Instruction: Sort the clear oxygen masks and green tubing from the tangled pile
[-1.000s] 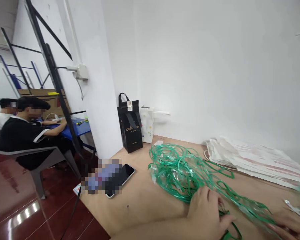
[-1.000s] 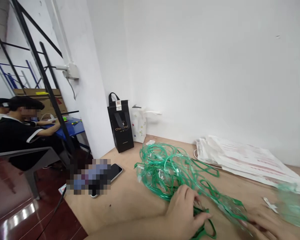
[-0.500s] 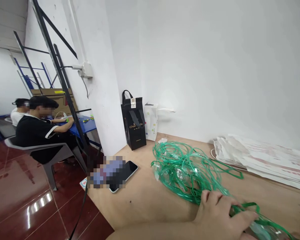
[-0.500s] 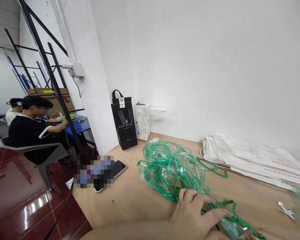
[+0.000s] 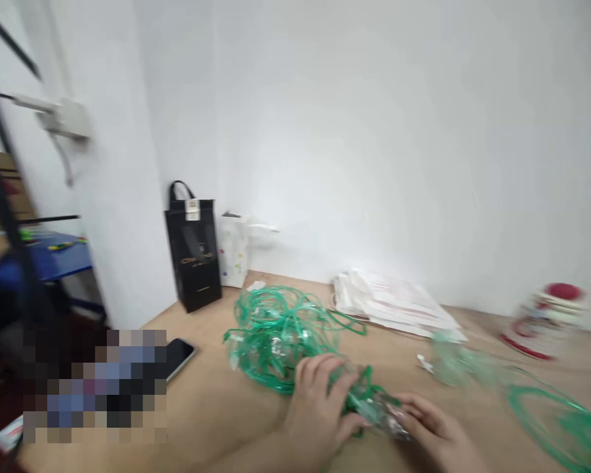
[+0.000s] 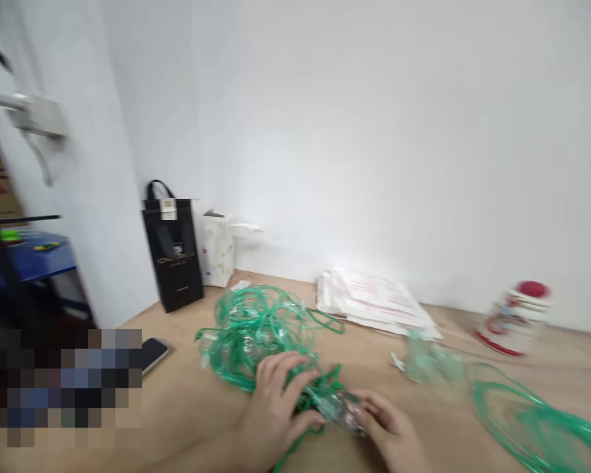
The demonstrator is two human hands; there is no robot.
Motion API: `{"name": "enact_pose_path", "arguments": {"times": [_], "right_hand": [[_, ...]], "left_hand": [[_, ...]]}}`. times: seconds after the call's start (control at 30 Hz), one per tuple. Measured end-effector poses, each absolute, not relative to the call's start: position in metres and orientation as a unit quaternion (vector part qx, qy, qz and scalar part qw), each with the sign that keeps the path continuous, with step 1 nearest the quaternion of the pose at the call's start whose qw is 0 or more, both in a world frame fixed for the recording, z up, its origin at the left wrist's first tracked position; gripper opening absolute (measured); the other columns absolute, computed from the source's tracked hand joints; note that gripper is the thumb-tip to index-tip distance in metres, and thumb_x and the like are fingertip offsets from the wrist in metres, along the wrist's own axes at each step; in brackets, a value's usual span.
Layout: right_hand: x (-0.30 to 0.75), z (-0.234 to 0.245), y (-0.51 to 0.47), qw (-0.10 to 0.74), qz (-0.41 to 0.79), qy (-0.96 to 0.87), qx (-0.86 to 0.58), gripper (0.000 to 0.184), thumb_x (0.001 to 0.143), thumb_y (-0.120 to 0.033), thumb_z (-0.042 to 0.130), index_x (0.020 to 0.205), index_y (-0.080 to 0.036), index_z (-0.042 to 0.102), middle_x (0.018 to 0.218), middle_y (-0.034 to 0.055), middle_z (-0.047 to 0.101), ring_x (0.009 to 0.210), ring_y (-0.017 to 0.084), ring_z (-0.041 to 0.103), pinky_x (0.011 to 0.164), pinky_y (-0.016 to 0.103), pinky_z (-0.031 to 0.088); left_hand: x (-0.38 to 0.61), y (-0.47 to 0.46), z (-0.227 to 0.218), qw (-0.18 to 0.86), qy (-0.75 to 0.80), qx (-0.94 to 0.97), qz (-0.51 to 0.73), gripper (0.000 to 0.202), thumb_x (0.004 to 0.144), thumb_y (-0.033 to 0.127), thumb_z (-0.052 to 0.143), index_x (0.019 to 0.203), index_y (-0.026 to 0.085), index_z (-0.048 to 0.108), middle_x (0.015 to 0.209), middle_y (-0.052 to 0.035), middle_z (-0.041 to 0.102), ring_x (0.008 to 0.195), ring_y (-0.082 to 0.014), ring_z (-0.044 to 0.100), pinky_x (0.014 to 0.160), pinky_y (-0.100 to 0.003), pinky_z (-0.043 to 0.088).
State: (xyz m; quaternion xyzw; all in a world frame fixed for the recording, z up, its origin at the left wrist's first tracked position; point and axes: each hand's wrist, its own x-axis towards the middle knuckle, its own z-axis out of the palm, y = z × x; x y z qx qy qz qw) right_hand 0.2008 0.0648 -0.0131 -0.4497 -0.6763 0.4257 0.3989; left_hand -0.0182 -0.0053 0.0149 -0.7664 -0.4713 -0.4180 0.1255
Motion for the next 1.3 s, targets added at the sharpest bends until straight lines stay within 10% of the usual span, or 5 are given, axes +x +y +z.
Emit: {"name": "enact_pose_path", "arguments": {"times": [0.23,0.67,0.93,1.3], "right_hand": [[0.176,0.015,0.028,0.426,0.513,-0.63,-0.398,0.036,0.065,-0.05,0.067,0.079,-0.018,0.061,0.071,0.0024,0.064,0.067,0.017,0.057,0.065,0.03,0.044],[0.169,0.021,0.02,0.424,0.41,-0.699,-0.406,0.045,0.078,-0.056,0.05,0.057,-0.018,0.057,0.06,-0.0017,0.047,0.064,0.015,0.045,0.063,0.027,0.037],[0.171,0.022,0.02,0.434,0.373,-0.708,-0.413,0.044,0.082,-0.052,0.048,0.055,-0.018,0.055,0.061,-0.001,0.047,0.064,0.015,0.046,0.062,0.026,0.038],[0.169,0.015,0.022,0.394,0.488,-0.68,-0.38,0.035,0.08,-0.048,0.054,0.07,-0.016,0.066,0.063,-0.0001,0.058,0.065,0.015,0.053,0.064,0.027,0.042]], "left_hand": [[-0.021,0.005,-0.002,0.08,-0.424,-0.841,-0.326,0.063,0.081,0.031,0.058,0.137,0.024,0.032,0.131,-0.0086,0.052,0.124,-0.027,0.04,0.1,-0.044,0.031],[-0.009,0.011,-0.012,-0.071,-0.443,-0.81,-0.377,0.012,0.079,0.032,0.061,0.08,0.021,0.06,0.078,-0.0027,0.063,0.078,-0.0208,0.057,0.069,-0.034,0.049],[-0.006,0.002,0.002,-0.152,-0.432,-0.794,-0.398,0.024,0.092,0.026,0.038,0.079,0.022,0.057,0.078,-0.0018,0.06,0.078,-0.0176,0.055,0.071,-0.03,0.047],[-0.008,-0.001,-0.003,0.093,-0.414,-0.835,-0.35,0.008,0.087,0.024,0.049,0.083,0.018,0.055,0.079,-0.0046,0.057,0.075,-0.0211,0.054,0.066,-0.034,0.047]]}}
